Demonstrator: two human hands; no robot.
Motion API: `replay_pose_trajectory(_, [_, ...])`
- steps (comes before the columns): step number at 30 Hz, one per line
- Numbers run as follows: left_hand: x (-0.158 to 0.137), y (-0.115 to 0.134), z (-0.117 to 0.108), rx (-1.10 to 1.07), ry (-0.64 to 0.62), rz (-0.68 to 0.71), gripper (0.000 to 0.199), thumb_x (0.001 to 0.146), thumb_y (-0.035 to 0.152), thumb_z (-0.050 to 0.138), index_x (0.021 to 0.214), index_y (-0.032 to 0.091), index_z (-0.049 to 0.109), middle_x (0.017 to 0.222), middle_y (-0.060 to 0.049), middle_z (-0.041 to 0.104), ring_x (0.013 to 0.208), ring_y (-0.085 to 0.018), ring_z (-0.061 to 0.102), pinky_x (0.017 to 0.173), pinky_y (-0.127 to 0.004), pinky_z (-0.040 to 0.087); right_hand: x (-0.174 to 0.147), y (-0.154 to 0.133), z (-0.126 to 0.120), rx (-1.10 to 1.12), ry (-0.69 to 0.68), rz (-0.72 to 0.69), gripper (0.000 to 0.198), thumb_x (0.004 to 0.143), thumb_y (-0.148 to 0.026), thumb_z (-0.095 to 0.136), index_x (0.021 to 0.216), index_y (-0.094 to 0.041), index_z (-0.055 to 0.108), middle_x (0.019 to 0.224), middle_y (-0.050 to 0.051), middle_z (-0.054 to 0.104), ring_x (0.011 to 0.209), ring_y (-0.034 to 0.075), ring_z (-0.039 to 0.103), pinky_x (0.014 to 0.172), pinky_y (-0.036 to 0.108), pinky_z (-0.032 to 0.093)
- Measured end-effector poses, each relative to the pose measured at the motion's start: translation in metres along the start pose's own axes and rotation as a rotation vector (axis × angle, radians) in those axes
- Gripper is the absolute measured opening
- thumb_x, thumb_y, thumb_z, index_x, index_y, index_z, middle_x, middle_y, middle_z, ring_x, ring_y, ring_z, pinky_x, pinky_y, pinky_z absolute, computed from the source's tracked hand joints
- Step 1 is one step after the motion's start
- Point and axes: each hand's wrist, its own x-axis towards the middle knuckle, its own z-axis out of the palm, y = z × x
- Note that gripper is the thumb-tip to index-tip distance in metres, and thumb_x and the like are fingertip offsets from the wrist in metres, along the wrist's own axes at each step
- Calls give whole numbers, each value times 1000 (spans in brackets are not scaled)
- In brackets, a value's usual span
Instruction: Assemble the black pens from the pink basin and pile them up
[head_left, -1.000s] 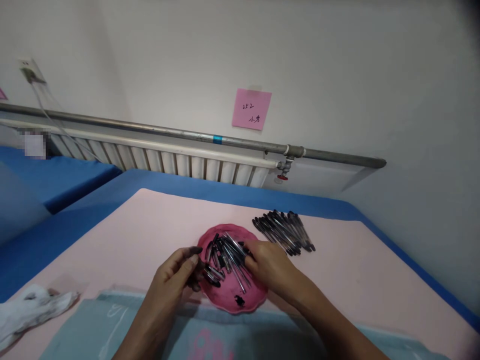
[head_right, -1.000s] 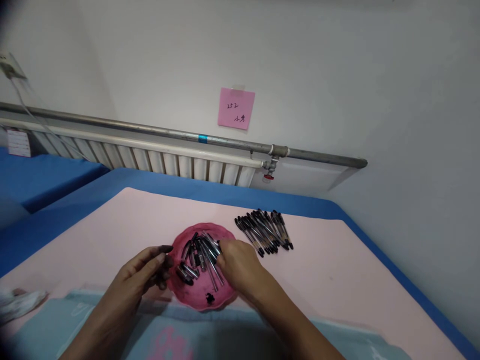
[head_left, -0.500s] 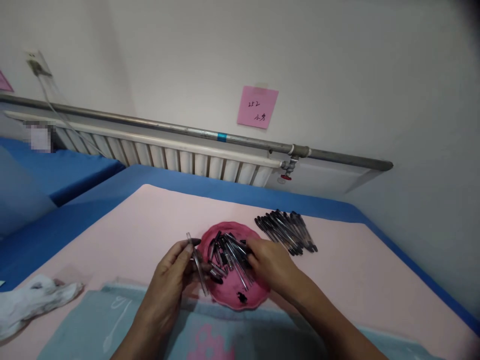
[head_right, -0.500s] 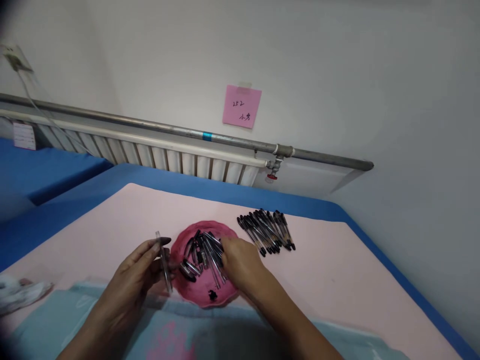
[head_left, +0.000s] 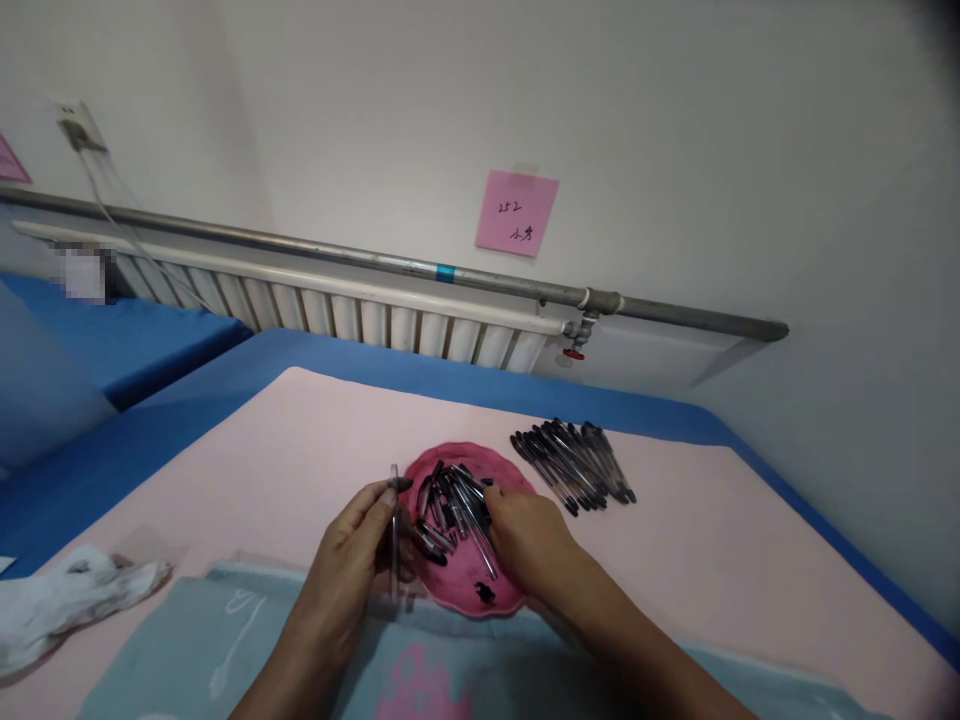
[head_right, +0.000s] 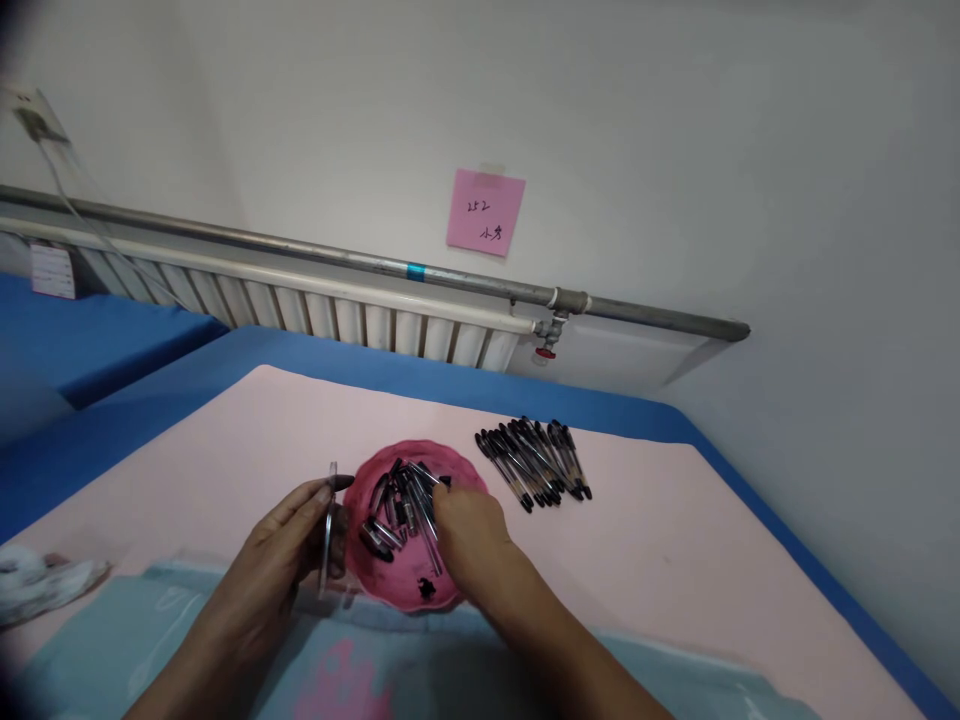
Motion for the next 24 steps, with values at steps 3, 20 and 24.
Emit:
replay_pose_trajectory(3, [0, 1, 2, -6, 5, -15, 47, 70, 46, 68, 108, 19, 63, 51, 5, 53, 40, -10, 46, 38, -20, 39, 0, 2, 0, 37, 12, 4, 23, 67, -4, 47, 78, -18, 63, 73, 11, 69, 59, 23, 61, 51, 29, 31])
replay_pose_trajectory(20, [0, -12, 4, 117, -223, -55, 30, 73, 42, 65, 88, 17, 64, 51, 7, 43, 39, -4, 31, 37, -16, 24, -3, -14, -36, 1794, 73, 196, 16, 73, -31, 62, 75, -20, 51, 59, -4, 62, 39, 7, 45, 40, 19, 33])
replay_pose_trajectory(24, [1, -16, 2, 164, -269, -37, 29, 75, 43, 64, 87, 16, 65, 51, 6, 45, 40, -5, 33, 38, -17, 23, -4, -19, -29, 1921, 99, 192, 16, 73, -28, 65, 79, -19, 53, 58, -4, 62, 39, 6, 46, 39, 18, 33])
